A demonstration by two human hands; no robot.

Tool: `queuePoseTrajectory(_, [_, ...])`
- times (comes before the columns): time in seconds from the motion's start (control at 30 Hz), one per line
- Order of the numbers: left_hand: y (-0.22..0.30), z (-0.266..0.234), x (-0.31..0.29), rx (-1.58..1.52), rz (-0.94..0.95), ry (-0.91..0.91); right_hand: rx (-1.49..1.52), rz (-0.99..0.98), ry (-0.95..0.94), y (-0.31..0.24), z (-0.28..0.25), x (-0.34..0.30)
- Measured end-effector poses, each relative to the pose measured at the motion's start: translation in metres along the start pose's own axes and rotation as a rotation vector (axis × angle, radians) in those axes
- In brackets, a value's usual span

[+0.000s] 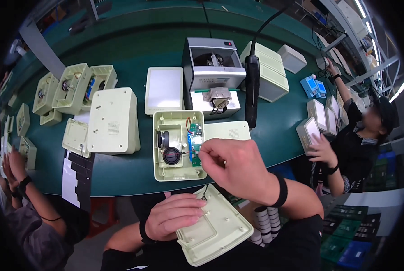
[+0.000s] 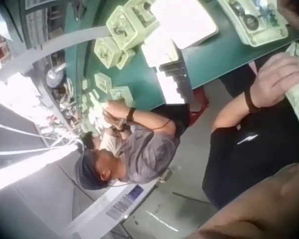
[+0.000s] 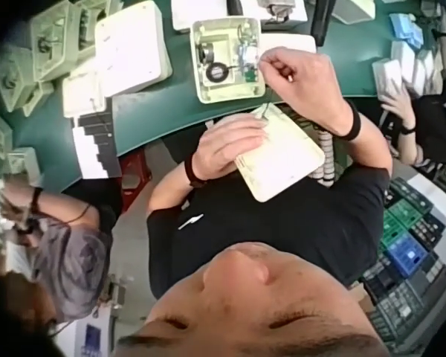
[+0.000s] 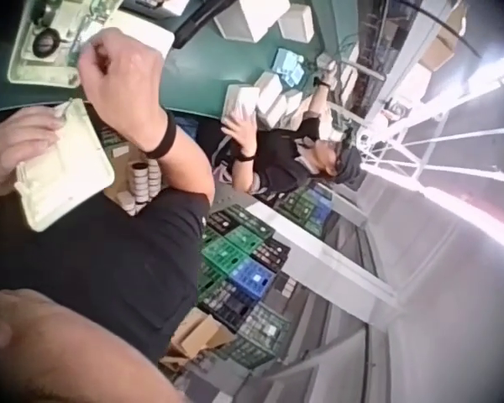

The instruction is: The person places a speaker into a plastic housing, connects wires to a circuit board, and presses a translucent panel onto the front. They then flip the assembly over to attach the back cover before repeating the entire process with a second unit.

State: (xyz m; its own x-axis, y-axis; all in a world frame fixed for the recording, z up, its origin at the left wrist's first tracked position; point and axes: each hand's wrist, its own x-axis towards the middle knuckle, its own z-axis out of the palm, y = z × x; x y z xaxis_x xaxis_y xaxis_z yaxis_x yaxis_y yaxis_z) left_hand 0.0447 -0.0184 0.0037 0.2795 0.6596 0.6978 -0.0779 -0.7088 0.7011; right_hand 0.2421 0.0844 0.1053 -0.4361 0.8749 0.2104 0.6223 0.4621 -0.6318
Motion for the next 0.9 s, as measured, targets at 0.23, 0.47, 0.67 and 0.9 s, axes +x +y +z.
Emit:
queuePoseTrajectory(0.23, [-0.008,0.008,0.005,0.061,0.092,-0.045,-0.185,0.008,-0.368,0.009,0.000,0.023])
queuePoseTrajectory(0.47, [-0.013,0.009,0.005,0.044,0.115,0.020,-0.304,0.014,-0.420,0.003,0.010,0.035])
queuePoseTrajectory(0.67, [-0.015,0.007,0.003,0.002,0.123,0.047,-0.384,0.101,-0.481,-0.007,0.013,0.043])
queuePoseTrajectory(0.9, [-0.015,0.011,0.002,-0.042,0.127,0.111,-0.341,0.259,-0.581,-0.012,0.018,0.057])
